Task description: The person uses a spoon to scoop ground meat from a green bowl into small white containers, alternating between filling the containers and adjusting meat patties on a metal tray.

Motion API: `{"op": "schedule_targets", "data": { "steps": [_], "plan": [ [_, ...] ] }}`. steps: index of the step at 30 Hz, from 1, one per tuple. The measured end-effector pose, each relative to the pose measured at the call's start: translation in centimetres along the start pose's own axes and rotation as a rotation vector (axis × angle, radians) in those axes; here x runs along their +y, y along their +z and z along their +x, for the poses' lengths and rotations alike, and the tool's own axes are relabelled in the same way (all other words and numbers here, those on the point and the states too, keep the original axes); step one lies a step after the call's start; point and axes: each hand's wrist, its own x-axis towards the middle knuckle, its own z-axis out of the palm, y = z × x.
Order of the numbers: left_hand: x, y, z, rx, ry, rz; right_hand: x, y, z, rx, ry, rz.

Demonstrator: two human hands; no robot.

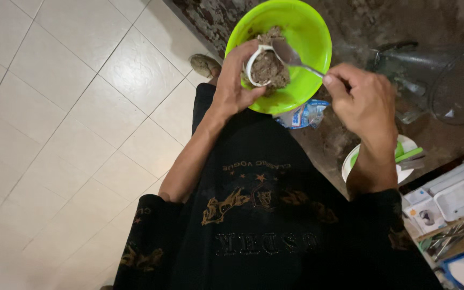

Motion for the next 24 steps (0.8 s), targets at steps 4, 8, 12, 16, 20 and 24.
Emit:
{"op": "schedule_targets", "data": {
  "steps": [4, 8, 12, 16, 20, 24],
  "plan": [
    [-0.5, -0.5, -0.6, 0.022, 0.124, 0.255, 0.3, 1.9, -0.1, -0.021, -0.001, 0.041],
    [-0.2, -0.6, -0.3, 0.065, 0.175, 0.255, -0.6, 3.2, -2.2, 0.105, -0.150, -0.027],
    [0.9, -0.7, -0.5, 0.044, -0.046, 0.014, -0.9, 3.2, -2.2, 0.223, -0.238, -0.073],
    [0.3, -0.7, -0.1, -0.087, -0.227, -0.188, 1.8, 1.0, -1.7, 0.171, -0.234, -0.023],
    [-1.2, -0.9, 0.6, -0.148, -0.137, -0.230, 3.4, -0.4, -1.8, 0.188, -0.308, 0.063],
    [-1.2, -1.4, 0.6, -0.339, -0.136, -0.283, 3.2, 1.7, -1.4, 0.236, -0.418, -0.096]
  ]
}}
